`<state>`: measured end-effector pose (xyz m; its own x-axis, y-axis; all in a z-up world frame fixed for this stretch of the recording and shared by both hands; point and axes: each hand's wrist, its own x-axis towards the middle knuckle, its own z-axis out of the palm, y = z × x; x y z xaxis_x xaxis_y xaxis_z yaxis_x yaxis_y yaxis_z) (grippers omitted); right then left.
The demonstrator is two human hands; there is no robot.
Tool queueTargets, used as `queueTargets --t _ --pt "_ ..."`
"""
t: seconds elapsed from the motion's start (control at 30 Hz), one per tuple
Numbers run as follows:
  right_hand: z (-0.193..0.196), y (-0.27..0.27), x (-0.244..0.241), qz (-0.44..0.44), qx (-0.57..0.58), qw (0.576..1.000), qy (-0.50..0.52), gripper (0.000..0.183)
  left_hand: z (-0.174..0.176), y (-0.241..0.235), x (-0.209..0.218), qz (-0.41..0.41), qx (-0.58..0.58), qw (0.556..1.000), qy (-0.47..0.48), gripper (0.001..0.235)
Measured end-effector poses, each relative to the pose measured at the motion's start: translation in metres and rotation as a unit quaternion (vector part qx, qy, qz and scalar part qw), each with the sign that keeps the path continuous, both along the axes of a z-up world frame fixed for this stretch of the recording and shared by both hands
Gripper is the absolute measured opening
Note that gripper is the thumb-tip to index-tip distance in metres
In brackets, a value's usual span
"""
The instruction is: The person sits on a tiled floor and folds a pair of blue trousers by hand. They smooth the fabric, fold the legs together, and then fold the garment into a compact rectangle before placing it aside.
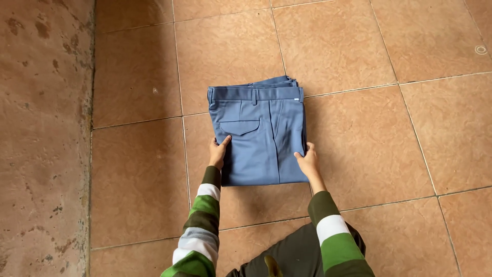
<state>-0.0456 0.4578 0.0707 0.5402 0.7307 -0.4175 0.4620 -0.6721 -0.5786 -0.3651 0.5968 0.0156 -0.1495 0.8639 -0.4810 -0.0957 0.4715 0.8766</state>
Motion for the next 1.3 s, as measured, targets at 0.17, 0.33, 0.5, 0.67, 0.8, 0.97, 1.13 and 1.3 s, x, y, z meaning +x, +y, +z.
queueTargets --t 0.17,0.33,0.5,0.67,0.8,0.97,1.13,1.3 --pt "0.000 0.022 -0.005 0.005 0.101 0.989 -0.108 0.043 0.027 0.015 -0.001 0.004 0.030 0.999 -0.014 0.034" --pt "0.051 0.036 -0.023 -0.025 0.193 0.969 -0.150 0.037 0.033 0.032 0.012 0.024 0.116 0.993 0.019 0.027" --pt "0.016 0.028 -0.004 -0.042 0.040 0.992 -0.113 0.059 -0.026 0.036 -0.007 -0.074 0.048 0.965 0.248 0.070" --pt "0.062 0.003 -0.049 0.074 0.092 0.974 -0.192 0.076 0.093 -0.024 0.020 -0.059 0.190 0.874 0.443 0.100" --pt "0.079 -0.001 -0.093 0.250 0.115 0.935 -0.224 0.066 0.135 -0.066 0.046 -0.249 0.340 0.769 0.482 0.092" --pt "0.045 -0.006 -0.103 0.279 -0.016 0.949 -0.148 0.064 0.075 -0.077 0.044 -0.343 0.238 0.773 0.478 0.085" --pt "0.040 -0.004 -0.100 0.277 -0.031 0.953 -0.123 0.065 0.074 -0.076 0.045 -0.350 0.220 0.776 0.476 0.085" --pt "0.045 -0.004 -0.093 0.265 -0.036 0.961 -0.071 0.066 0.090 -0.078 0.048 -0.318 0.232 0.780 0.486 0.094"
